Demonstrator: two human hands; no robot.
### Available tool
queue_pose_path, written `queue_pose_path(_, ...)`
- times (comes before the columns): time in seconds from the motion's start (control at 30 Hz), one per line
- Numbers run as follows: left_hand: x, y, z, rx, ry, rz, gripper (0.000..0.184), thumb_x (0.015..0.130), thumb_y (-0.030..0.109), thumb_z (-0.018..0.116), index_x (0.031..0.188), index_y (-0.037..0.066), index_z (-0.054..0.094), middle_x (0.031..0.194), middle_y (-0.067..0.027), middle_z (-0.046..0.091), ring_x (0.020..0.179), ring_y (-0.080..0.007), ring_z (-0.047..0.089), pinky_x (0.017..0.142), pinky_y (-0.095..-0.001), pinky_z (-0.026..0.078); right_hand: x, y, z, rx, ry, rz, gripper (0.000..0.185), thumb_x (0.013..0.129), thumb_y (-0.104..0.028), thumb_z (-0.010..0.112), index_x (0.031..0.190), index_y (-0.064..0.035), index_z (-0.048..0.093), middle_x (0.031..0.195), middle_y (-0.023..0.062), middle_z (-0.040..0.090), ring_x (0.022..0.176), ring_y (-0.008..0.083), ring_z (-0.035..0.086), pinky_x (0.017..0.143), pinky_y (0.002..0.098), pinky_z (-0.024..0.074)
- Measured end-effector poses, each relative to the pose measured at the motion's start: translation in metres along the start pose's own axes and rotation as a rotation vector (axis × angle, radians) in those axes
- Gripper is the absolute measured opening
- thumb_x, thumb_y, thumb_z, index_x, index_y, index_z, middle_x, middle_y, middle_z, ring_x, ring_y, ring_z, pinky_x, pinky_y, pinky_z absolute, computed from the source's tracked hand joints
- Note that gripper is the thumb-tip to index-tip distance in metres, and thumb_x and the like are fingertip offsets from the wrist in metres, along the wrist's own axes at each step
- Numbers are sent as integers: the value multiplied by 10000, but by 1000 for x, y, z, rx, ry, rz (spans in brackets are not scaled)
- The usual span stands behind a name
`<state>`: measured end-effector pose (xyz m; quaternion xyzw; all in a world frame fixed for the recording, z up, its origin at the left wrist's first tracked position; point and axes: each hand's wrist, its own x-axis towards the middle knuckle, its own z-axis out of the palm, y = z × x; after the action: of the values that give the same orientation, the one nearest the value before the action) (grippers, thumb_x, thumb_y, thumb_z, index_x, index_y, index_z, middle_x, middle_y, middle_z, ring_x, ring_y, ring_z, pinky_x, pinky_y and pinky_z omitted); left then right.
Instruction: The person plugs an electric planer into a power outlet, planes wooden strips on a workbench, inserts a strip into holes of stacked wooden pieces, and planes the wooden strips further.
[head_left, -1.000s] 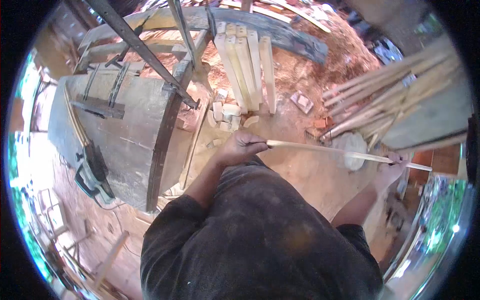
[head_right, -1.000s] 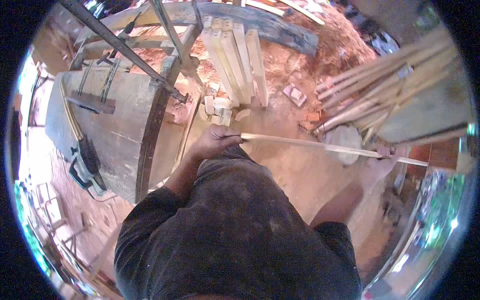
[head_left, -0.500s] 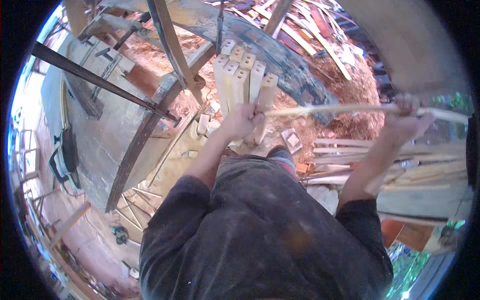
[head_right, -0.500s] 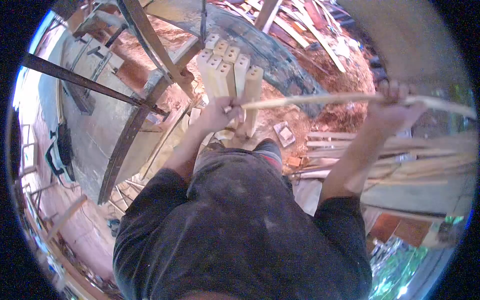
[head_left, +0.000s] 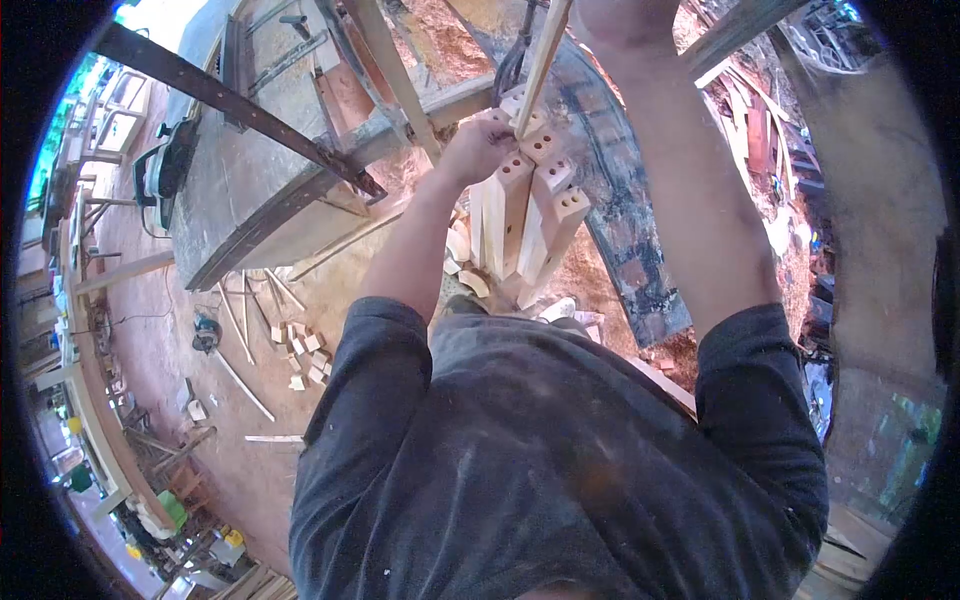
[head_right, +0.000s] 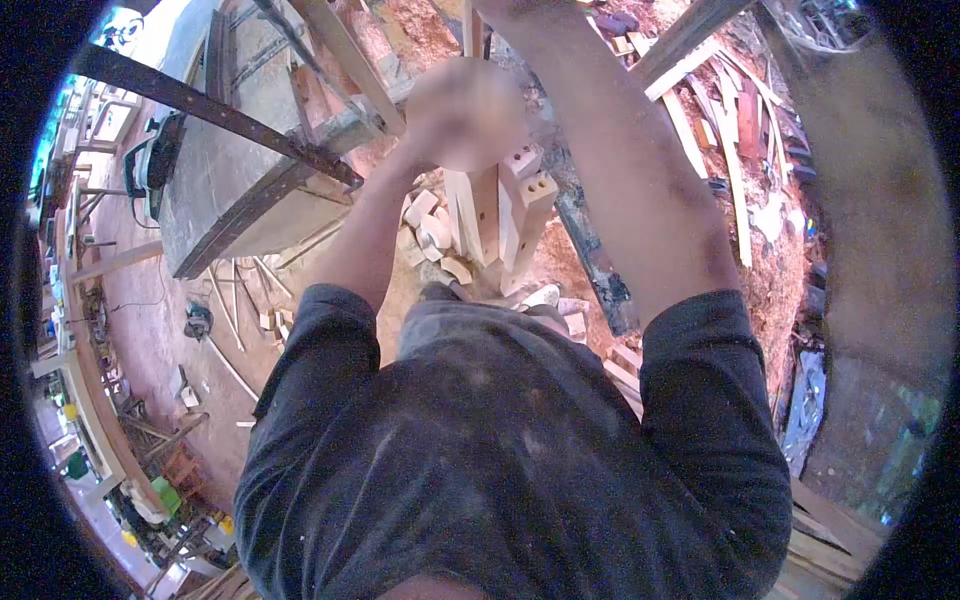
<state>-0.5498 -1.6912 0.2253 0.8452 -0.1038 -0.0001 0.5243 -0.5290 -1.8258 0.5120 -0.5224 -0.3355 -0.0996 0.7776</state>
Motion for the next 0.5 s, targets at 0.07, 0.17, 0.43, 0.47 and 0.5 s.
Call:
queue_pose_path(0.07,0,-5,7,-39,-2,-67,187,856,99,649,1021,47,721,828,-137,703,728,-204,660,707,-338,523,-4,3,-1,-16,37,61,415,1006,-460,462,758,-127,468,572,-27,406,460,75,365,428,236,334)
queue_pose_path(0.17,-7,-2,5,-41,-33,-205,202,863,110,648,1041,51,723,830,-131,714,702,-172,657,690,-329,526,-5,15,0,45,81,74,405,1004,-447,476,767,-120,466,576,-24,396,461,78,371,434,234,314)
queue_pose_path(0.43,2,8,-2,23,-174,-271,232,880,163,673,1077,46,711,928,-129,724,819,-182,677,781,-329,531,19,34,-15,-65,88,140,423,980,-507,495,794,-129,456,569,-29,387,446,83,366,420,240,309)
queue_pose_path(0.47,1,5,0,17,-171,-275,232,880,163,673,1077,46,711,928,-129,724,819,-182,677,781,-329,531,26,42,-17,-76,89,152,424,974,-516,501,796,-134,458,569,-30,388,440,83,364,416,240,308)
queue_pose_path(0.5,2,2,1,-13,-155,-280,230,879,169,671,1072,51,712,915,-131,722,811,-189,677,781,-334,532,33,48,-19,-86,91,159,425,968,-526,507,799,-138,461,569,-31,389,434,83,363,412,240,307)
